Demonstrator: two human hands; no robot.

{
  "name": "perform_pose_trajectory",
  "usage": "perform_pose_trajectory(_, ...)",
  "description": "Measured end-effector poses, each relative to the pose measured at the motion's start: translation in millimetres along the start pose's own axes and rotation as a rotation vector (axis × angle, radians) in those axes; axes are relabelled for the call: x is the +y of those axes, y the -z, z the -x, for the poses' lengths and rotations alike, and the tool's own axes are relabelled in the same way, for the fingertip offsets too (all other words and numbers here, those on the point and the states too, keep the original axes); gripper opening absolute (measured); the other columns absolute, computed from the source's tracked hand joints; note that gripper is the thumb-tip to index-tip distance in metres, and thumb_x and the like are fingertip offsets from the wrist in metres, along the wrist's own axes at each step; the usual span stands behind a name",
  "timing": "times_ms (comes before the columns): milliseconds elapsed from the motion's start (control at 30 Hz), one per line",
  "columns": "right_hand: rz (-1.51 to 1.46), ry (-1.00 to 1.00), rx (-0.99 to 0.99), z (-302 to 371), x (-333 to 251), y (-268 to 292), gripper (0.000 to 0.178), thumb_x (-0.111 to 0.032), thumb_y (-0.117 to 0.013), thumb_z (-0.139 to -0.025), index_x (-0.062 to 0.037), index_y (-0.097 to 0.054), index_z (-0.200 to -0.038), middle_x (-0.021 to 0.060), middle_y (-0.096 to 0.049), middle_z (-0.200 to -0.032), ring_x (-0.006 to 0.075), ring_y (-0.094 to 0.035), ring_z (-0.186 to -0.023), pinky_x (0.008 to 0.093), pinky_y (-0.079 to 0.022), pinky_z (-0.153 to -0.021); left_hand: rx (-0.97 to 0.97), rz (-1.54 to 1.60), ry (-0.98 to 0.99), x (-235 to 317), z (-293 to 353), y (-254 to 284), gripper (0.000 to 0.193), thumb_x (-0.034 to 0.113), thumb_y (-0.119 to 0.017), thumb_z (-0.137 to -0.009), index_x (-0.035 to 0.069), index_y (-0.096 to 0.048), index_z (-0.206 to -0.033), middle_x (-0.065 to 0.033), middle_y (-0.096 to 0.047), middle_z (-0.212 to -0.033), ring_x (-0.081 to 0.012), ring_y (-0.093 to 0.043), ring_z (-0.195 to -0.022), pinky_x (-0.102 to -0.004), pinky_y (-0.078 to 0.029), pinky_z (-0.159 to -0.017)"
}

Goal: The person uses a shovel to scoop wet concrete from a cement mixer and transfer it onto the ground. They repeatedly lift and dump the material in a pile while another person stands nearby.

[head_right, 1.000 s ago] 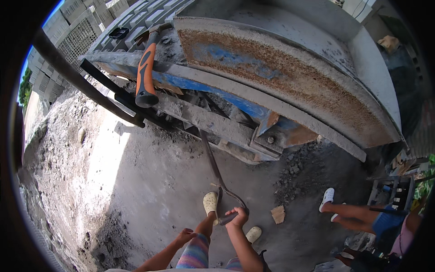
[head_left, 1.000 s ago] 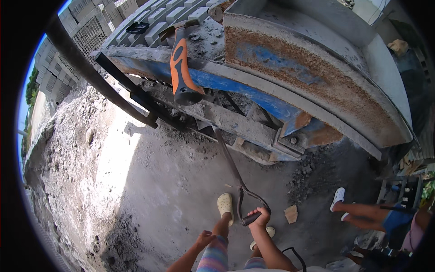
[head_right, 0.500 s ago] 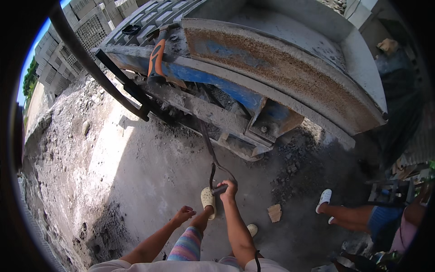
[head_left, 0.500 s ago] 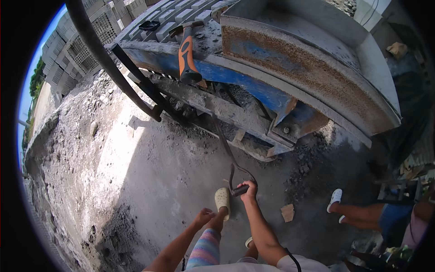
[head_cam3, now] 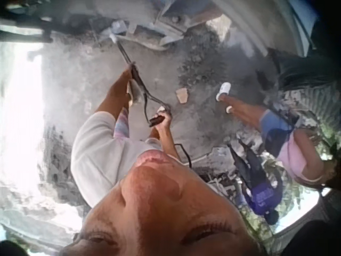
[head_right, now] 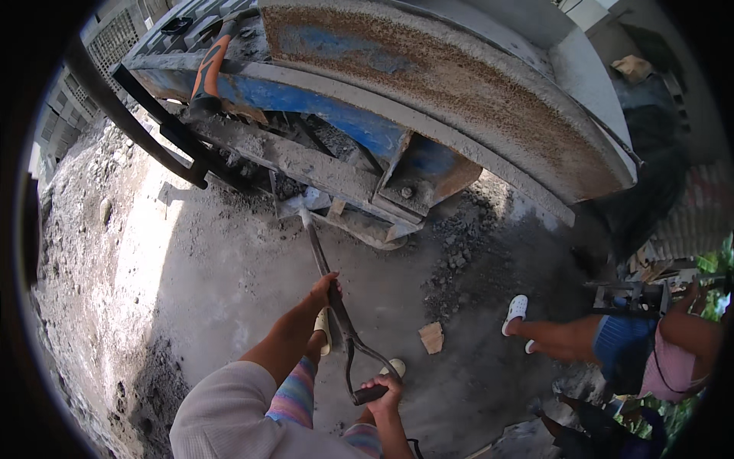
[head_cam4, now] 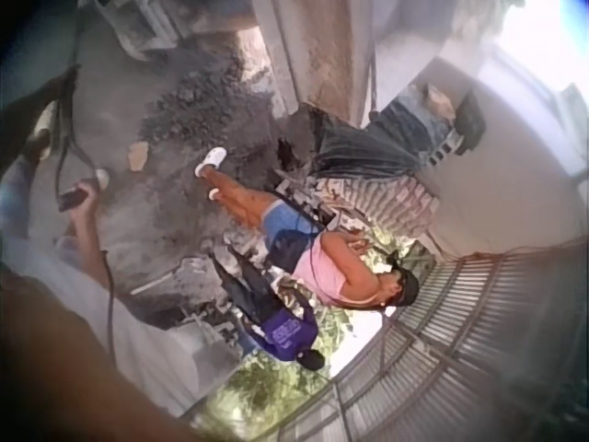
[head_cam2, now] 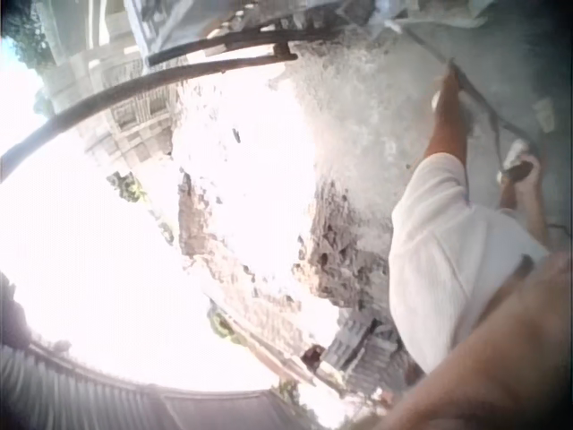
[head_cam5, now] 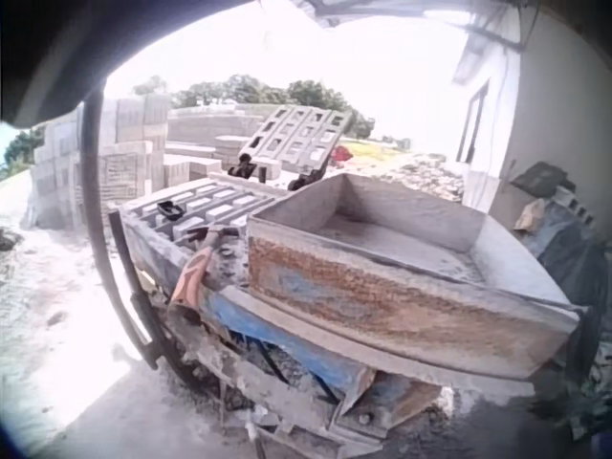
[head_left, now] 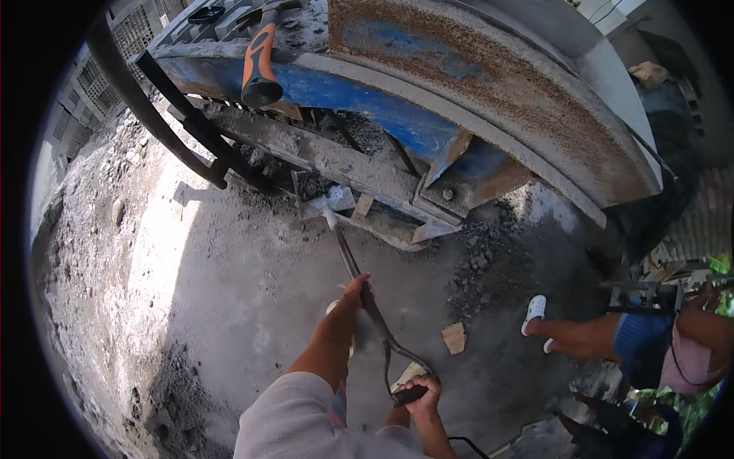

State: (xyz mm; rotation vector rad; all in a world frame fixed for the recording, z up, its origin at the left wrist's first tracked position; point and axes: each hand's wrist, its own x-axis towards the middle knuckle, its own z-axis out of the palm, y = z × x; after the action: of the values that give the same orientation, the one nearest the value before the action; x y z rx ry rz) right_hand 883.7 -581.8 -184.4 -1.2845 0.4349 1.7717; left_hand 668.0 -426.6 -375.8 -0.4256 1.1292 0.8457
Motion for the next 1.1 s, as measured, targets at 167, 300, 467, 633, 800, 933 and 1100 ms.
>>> perform_pose_trajectory(167,0.068,0.161,-0.093,36.5,-9.8,40.3,0.006,-0.007,-0.048,-0.057,-0.0094,-0.043,-0.060,0.0048,-0.044,-0.054,0.0211,-0.047,-0.050,0.0383,-0.042,-0.052,0.020,0.092,0.076,-50.4,21.0,-7.1,0.014,0.015,-0.053,-0.069,0.008,-0.042,-0.062,-0.0049,-0.042,-0.051,-0.0181,-0.045,-0.044,-0.0337,-0.040,-0.043)
perform_pose_trajectory(300,-0.002,0.039,0.042,90.2,-25.6,116.9,0.006,-0.007,-0.048,-0.058,-0.0102,-0.046,-0.062,0.0054,-0.046,-0.055,0.0227,-0.048,-0.049,0.0396,-0.043,-0.053,0.174,0.044,0.037,-120.4,72.9,-3.6,0.010,0.011,-0.052,-0.068,0.008,-0.044,-0.063,-0.0049,-0.042,-0.051,-0.0180,-0.045,-0.045,-0.0324,-0.040,-0.044)
perform_pose_trajectory(467,-0.034,0.047,0.133,171.6,-43.4,203.1,0.004,-0.010,-0.049,-0.061,-0.0092,-0.045,-0.063,0.0054,-0.045,-0.054,0.0213,-0.048,-0.050,0.0377,-0.042,-0.052,0.284,0.038,0.116,-227.2,134.0,1.7,0.008,0.008,-0.053,-0.067,0.005,-0.046,-0.067,-0.0065,-0.045,-0.056,-0.0184,-0.046,-0.047,-0.0317,-0.040,-0.044)
perform_pose_trajectory(633,-0.115,0.147,0.211,225.1,-63.5,286.3,0.005,-0.012,-0.049,-0.063,-0.0088,-0.046,-0.063,0.0056,-0.046,-0.055,0.0208,-0.048,-0.051,0.0370,-0.043,-0.052,0.411,-0.045,0.211,-328.3,154.0,-11.8,0.007,0.007,-0.052,-0.066,0.005,-0.046,-0.065,-0.0076,-0.044,-0.056,-0.0195,-0.046,-0.046,-0.0344,-0.042,-0.045)
perform_pose_trajectory(800,-0.237,0.299,0.309,282.4,-65.2,355.2,0.006,-0.013,-0.050,-0.065,-0.0084,-0.046,-0.063,0.0058,-0.047,-0.055,0.0202,-0.049,-0.052,0.0364,-0.044,-0.052,0.474,-0.364,0.261,-424.0,155.2,-47.3,0.007,0.007,-0.053,-0.066,0.003,-0.047,-0.067,-0.0086,-0.047,-0.059,-0.0202,-0.049,-0.047,-0.0347,-0.041,-0.042)
perform_pose_trajectory(933,-0.303,0.438,0.368,313.7,-63.9,375.2,0.008,-0.015,-0.050,-0.067,-0.0080,-0.046,-0.063,0.0059,-0.047,-0.056,0.0197,-0.050,-0.052,0.0358,-0.044,-0.053,0.418,-0.828,0.124,-496.4,152.0,-95.6,0.017,0.011,-0.057,-0.064,0.000,-0.050,-0.076,-0.0101,-0.051,-0.066,-0.0223,-0.052,-0.052,-0.0360,-0.043,-0.045)
perform_pose_trajectory(1100,-0.869,-0.097,0.354,262.1,-55.6,463.8,0.016,-0.022,-0.050,-0.076,-0.0088,-0.049,-0.066,0.0017,-0.052,-0.058,0.0131,-0.054,-0.055,0.0298,-0.048,-0.057,0.361,-1.394,-0.063,-507.1,156.0,-188.7,0.043,0.021,-0.059,-0.064,-0.002,-0.046,-0.098,-0.0156,-0.054,-0.087,-0.0275,-0.055,-0.079,-0.0347,-0.044,-0.068)
